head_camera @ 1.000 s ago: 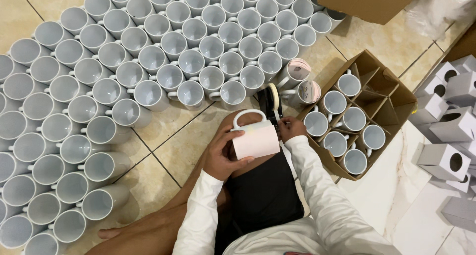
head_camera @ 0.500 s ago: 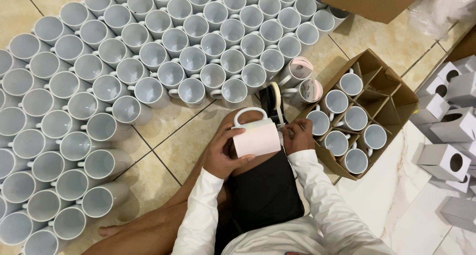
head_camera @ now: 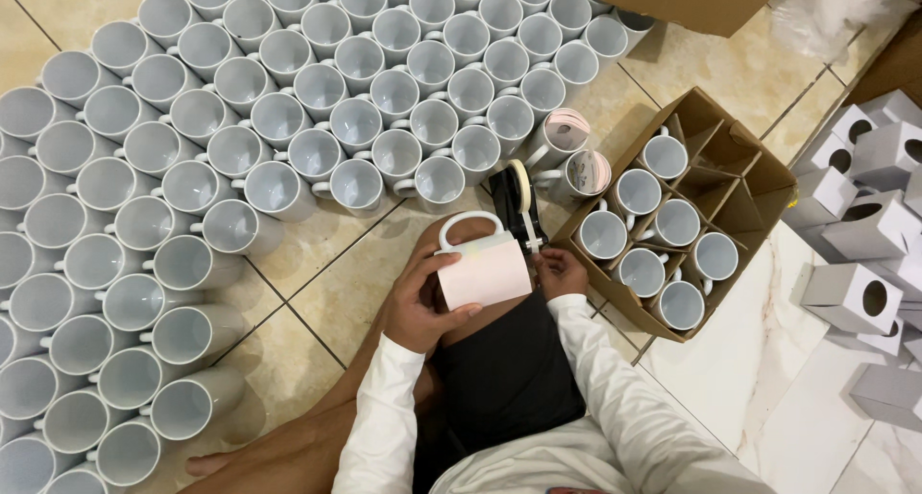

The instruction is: The person applies a small adhesive piece to the side of a white mug and then places the mug into a cardboard divider within a shipping box.

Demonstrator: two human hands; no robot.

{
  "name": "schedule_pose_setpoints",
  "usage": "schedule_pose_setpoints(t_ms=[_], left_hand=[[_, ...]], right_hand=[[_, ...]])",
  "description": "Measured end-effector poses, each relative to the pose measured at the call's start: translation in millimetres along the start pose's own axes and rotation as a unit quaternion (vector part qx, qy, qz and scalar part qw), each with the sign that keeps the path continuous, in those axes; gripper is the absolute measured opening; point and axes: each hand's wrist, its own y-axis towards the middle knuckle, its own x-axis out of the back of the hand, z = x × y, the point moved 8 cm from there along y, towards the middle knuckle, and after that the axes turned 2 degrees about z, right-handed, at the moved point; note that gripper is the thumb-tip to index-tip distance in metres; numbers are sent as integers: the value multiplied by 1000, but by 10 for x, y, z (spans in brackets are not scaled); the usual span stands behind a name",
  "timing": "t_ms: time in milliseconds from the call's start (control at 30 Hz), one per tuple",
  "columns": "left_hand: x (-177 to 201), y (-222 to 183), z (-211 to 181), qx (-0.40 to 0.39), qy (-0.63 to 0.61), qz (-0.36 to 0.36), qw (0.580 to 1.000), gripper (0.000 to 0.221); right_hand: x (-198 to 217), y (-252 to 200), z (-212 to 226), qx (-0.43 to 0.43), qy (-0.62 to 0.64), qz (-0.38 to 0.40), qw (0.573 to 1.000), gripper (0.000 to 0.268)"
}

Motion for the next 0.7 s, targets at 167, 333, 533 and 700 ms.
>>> schedule_pose_setpoints(t_ms=[167,333,533,700], left_hand=[[-5,-22,38,-3,-11,-3,1000,62],[-7,6,-27,-22,-24,-4,999,58],[4,7,-41,-34,-17,-18,999,58],[1,25,-117,-6,-30,-26,999,59]], right_hand=[[25,137,-103,-8,-117,-28,993,16],[5,155,67,14,-221,-16,975,12],[49,-110,184,45,-254,10,966,32],[275,-889,1497,67,39,-8,997,24]])
